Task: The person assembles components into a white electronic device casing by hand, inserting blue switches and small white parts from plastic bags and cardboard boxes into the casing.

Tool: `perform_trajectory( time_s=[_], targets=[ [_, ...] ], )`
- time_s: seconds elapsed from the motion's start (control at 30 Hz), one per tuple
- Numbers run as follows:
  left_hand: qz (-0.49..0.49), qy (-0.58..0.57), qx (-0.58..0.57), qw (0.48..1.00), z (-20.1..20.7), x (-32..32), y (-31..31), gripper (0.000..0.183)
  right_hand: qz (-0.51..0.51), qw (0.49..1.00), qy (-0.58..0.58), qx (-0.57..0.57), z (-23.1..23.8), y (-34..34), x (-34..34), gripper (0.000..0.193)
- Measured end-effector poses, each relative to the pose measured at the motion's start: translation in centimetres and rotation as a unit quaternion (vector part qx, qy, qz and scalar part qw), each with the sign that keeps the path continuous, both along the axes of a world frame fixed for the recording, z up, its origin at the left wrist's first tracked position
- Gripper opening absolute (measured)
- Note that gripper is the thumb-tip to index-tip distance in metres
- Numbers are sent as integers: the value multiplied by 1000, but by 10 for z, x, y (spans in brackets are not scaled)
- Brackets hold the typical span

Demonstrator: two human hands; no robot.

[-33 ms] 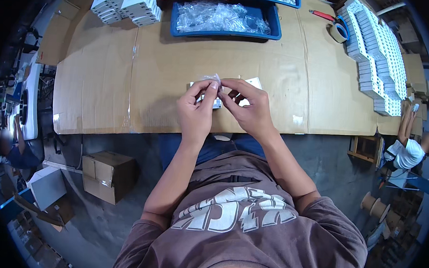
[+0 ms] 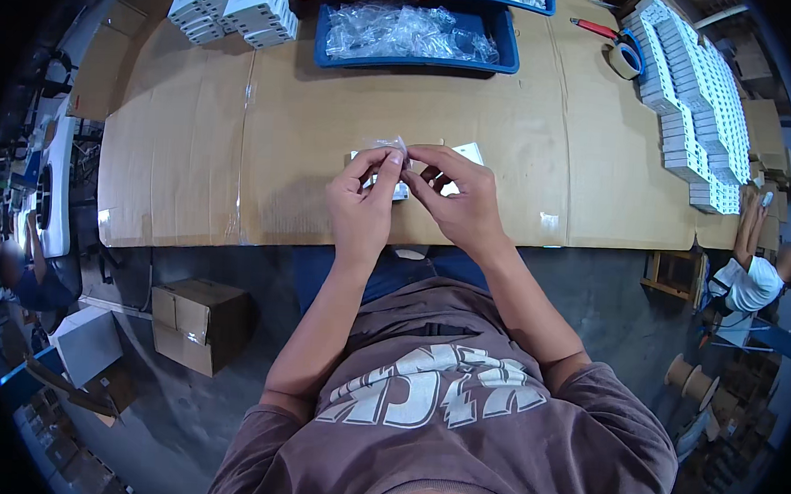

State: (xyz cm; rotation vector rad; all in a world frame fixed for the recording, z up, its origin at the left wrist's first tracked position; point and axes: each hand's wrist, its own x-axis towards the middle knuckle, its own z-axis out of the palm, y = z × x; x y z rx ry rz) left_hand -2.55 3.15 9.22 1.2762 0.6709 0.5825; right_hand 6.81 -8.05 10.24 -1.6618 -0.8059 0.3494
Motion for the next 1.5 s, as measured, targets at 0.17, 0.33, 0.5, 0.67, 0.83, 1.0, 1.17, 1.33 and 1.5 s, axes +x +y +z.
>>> perform_trajectory(
  time_s=[0.17, 0.33, 0.5, 0.67, 0.83, 1.0, 1.17, 1.33, 1.5],
  targets=[
    [-3, 2, 22, 1000, 2, -1, 0, 15, -2, 1000, -15, -8, -2, 1, 0, 25],
    [-5, 7, 46, 999, 5, 0, -2, 16, -27, 994, 106, 28, -9, 0, 0, 19],
    [1, 3, 71, 997, 3, 0, -5, 20, -38, 982, 181, 42, -8, 0, -1, 21],
    [0, 4, 68, 998, 2, -1, -1, 19, -1, 993, 119, 19, -3, 1, 2, 22],
    [1, 12, 56, 998, 11, -1, -4, 18, 8, 999, 38, 10, -3, -1, 3, 23],
    [-2, 25, 123, 992, 6, -3, -3, 18, -5, 997, 79, 18, -7, -2, 2, 22],
    [11, 7, 206, 978, 3, -3, -3, 17, -10, 980, 201, 4, -1, -2, 1, 21],
    [25, -10, 292, 956, -4, -5, -5, 15, -55, 980, 178, 72, -5, 4, -6, 18],
    [-7, -15, 377, 926, 0, -6, -9, 12, -106, 992, 36, 60, 2, 4, -10, 15]
  ],
)
